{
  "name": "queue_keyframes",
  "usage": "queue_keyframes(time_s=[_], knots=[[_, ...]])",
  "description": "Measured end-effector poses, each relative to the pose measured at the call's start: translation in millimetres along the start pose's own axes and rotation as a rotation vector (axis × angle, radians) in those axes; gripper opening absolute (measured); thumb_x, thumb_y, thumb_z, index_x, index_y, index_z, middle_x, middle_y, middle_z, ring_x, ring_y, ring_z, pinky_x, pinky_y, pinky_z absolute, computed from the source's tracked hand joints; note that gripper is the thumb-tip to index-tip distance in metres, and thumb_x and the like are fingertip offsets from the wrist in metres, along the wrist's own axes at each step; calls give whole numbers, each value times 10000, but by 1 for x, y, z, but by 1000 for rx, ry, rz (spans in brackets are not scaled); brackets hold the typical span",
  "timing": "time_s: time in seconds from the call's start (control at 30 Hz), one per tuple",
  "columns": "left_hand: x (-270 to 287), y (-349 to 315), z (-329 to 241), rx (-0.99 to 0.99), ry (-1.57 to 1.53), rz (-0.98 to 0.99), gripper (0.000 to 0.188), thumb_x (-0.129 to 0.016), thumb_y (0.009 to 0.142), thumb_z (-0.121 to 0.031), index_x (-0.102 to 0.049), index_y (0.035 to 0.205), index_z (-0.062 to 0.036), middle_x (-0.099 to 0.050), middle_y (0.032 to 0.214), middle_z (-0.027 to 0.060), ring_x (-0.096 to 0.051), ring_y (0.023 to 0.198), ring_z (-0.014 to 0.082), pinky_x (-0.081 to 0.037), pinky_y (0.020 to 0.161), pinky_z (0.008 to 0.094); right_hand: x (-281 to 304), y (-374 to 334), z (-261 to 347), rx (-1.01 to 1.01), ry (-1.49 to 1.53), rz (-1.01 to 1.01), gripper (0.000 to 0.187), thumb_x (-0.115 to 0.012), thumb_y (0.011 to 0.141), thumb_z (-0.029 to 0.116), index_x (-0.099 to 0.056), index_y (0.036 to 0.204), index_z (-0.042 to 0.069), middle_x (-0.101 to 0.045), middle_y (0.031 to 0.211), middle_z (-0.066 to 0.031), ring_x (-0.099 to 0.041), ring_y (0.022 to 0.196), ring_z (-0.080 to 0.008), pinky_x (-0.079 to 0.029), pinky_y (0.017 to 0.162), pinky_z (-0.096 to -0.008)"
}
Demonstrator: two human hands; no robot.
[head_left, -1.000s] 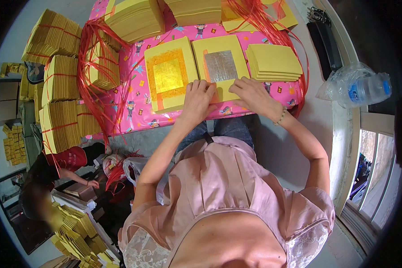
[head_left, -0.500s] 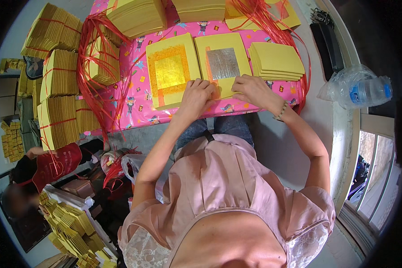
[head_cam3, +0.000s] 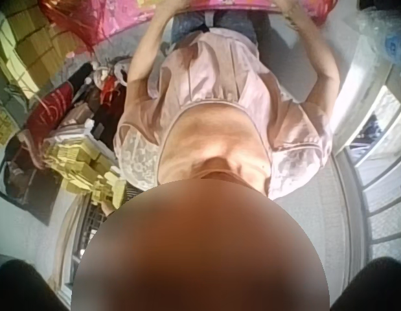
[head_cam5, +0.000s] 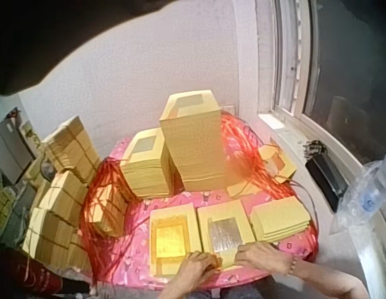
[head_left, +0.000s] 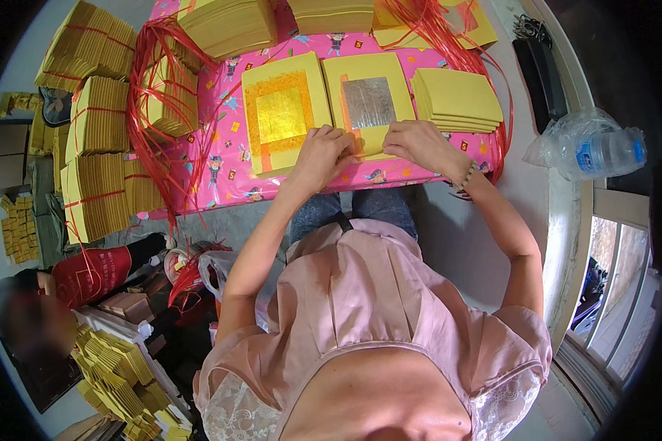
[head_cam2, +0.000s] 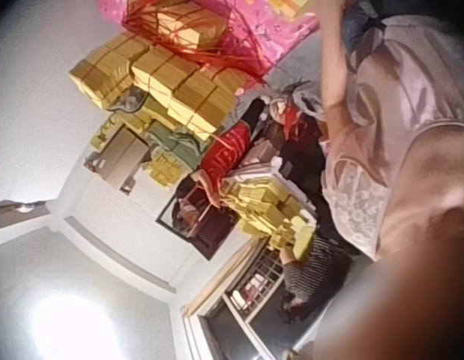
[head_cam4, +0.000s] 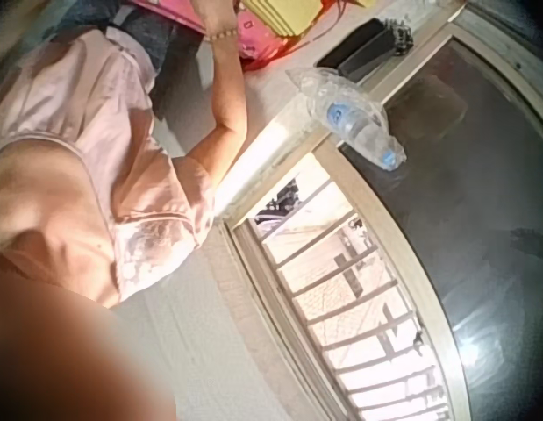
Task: The recorder is sorting and inspecting stacks of yellow paper sheets with metallic foil squares.
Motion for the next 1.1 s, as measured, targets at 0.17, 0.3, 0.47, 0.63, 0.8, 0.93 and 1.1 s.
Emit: queue_keyframes(time_s=[0.17,0.3,0.47,0.63,0.8,0.93,1.1], knots=[[-5,1,-3,-6,71,-23,272,-742,740,-222,-606,920,-70,-599,851,77,-554,886,279,-407,817,397,-2,-1,0,38,-65,-40,173,-604,861,205,-616,793,46,-595,784,-89,-630,747,-299,-506,650,-414],[-11,10,-21,-5,142,-82,391,-772,702,-258,-589,999,-81,-576,888,92,-551,892,281,-401,807,399,2,-1,8,26,-179,-13,129,-635,841,187,-625,853,58,-594,787,-77,-630,758,-274,-494,642,-398],[-38,25,-27,-16,101,-212,406,-717,711,-121,-573,1086,-61,-557,954,107,-546,907,299,-451,767,411,10,2,17,111,-276,-141,120,-644,832,192,-596,832,82,-567,751,-61,-612,739,-241,-480,655,-390],[-36,34,-28,-4,188,-293,431,-674,682,-35,-572,1100,-53,-560,929,126,-550,879,314,-469,735,410,36,7,27,125,-248,-292,193,-663,842,230,-632,952,74,-604,964,-104,-601,968,-269,-481,828,-380],[-6,33,-32,69,-94,-654,428,-599,703,78,-572,1117,-25,-579,960,152,-548,874,350,-465,761,444,53,14,27,-32,-11,-682,325,-639,889,223,-603,1162,51,-556,1198,-167,-544,1131,-340,-453,948,-384],[20,21,-29,46,-165,-808,318,-579,796,64,-567,1106,-5,-600,931,152,-588,852,326,-477,750,395,45,36,6,-181,454,-840,350,-544,964,183,-508,1258,-4,-536,1254,-171,-529,1173,-285,-438,962,-375],[42,-8,-4,135,-579,-901,203,-574,912,-3,-547,1113,13,-641,940,83,-618,860,151,-478,750,261,27,80,-18,-287,771,-925,382,-469,1016,219,-437,1305,-29,-528,1269,-139,-493,1195,-202,-401,993,-324]])
Point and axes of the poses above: each hand's wrist, its own y-axis towards the middle knuckle, its own x-axis out of the back of the hand, z = x × y, the point moved 1 cm from there along y, towards the middle knuckle
